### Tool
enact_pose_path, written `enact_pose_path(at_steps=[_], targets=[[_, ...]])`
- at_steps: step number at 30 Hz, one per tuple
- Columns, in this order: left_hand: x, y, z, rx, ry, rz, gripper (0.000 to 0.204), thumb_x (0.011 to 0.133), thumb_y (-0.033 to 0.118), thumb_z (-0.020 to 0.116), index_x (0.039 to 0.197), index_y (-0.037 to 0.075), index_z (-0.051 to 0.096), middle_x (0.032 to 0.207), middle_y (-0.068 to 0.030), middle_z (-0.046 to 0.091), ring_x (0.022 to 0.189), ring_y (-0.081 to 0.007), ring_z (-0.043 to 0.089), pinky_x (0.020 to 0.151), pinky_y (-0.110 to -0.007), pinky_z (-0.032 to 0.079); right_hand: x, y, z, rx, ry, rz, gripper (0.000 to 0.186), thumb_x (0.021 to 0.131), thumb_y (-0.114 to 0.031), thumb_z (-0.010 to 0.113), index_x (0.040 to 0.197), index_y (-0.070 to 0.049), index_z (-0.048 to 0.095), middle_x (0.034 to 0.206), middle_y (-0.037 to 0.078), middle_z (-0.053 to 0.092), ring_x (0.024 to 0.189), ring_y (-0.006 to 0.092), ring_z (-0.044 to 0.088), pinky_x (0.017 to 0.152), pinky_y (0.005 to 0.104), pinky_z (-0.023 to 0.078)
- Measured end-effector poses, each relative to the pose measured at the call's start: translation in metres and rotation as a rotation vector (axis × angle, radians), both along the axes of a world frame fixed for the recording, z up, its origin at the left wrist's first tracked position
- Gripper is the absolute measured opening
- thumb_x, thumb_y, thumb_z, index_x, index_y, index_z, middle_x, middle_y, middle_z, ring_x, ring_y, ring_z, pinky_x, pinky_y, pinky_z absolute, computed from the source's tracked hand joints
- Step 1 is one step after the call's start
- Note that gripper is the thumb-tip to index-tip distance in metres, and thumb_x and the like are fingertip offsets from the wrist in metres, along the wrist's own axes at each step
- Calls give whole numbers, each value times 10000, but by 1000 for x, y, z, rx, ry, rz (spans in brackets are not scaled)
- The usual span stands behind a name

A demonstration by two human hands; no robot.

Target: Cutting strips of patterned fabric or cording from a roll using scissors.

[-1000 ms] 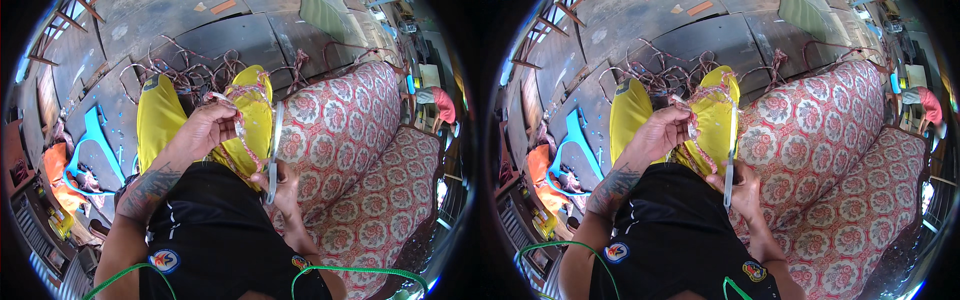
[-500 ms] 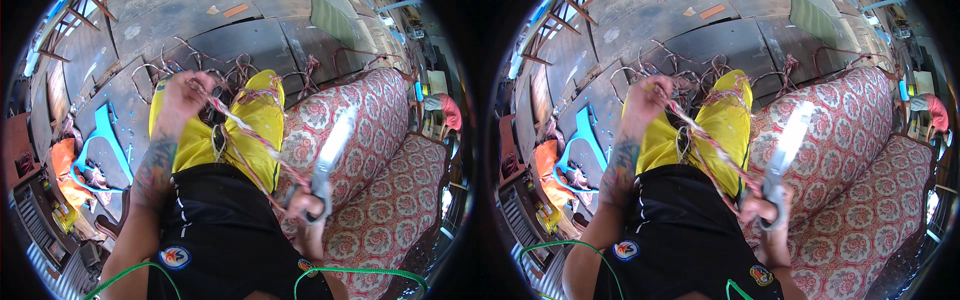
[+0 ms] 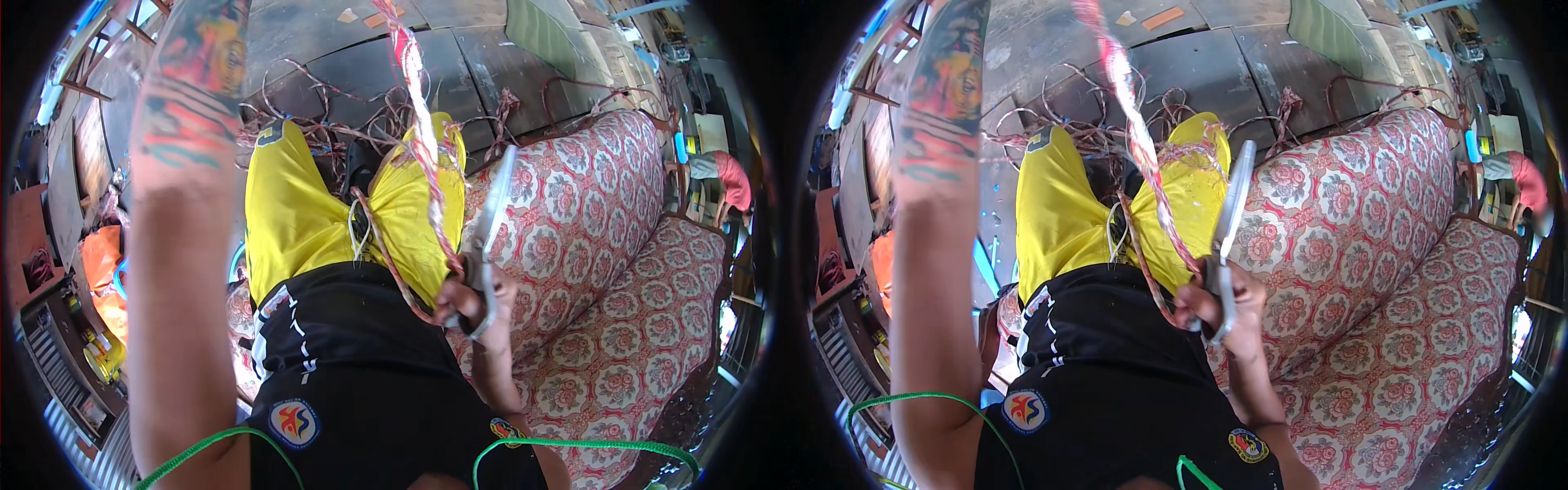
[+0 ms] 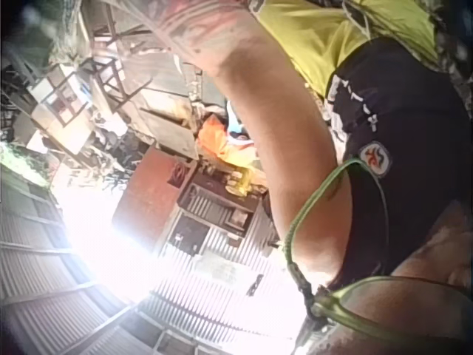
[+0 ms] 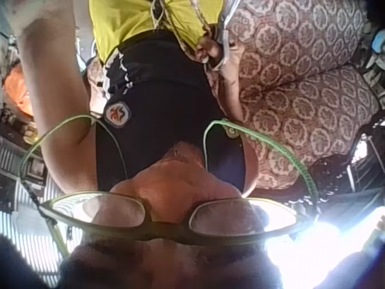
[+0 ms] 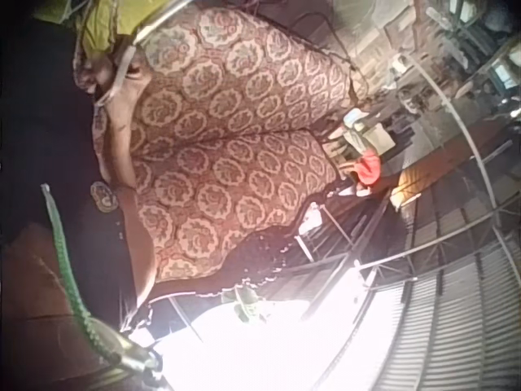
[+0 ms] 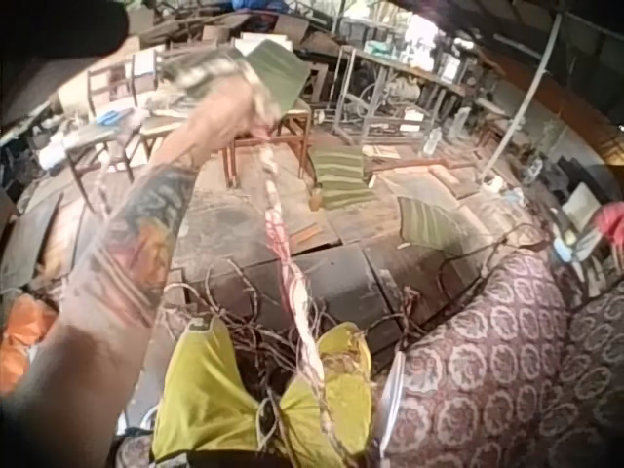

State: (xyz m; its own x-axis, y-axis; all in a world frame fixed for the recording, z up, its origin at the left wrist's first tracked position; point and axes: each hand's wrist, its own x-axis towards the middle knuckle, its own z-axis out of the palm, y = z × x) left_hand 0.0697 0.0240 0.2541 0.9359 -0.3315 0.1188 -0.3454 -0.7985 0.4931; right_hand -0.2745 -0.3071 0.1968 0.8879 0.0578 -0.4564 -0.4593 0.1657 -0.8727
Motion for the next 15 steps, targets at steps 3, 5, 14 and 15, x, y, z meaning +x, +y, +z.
enact_pose_path(at_steps=[3, 5, 14, 15], targets=[[4, -22, -57, 70, 265, -165, 531, 1036, 460, 478, 1022, -31, 680, 845, -81, 705, 756, -177, 683, 645, -322, 558, 6, 16, -12, 7, 3, 5, 132, 826, 52, 747, 887, 67, 631, 700, 111, 685, 575, 145, 671, 518, 271, 544], [-47, -47, -107, -40, 484, -65, 540, 1000, 506, 527, 874, 11, 703, 715, -84, 686, 662, -184, 679, 597, -340, 560, 7, 15, -20, -18, 31, 49, 118, 846, 35, 750, 851, 48, 633, 694, 93, 685, 568, 131, 664, 517, 263, 543], [-249, -114, -169, -882, 1440, 140, 430, 1021, 394, 558, 1150, 5, 692, 1025, -99, 735, 908, -194, 723, 791, -324, 582, 1, -4, -41, -216, 42, 165, 187, 862, -81, 786, 893, 40, 646, 678, 64, 680, 572, 110, 664, 509, 240, 533], [-252, -116, -165, -1039, 1488, 204, 387, 1013, 360, 588, 1153, 13, 688, 1019, -87, 735, 910, -183, 721, 786, -317, 585, 0, -5, -41, -295, 16, 218, 220, 851, -101, 802, 911, 45, 650, 678, 64, 682, 575, 107, 667, 515, 240, 537]])
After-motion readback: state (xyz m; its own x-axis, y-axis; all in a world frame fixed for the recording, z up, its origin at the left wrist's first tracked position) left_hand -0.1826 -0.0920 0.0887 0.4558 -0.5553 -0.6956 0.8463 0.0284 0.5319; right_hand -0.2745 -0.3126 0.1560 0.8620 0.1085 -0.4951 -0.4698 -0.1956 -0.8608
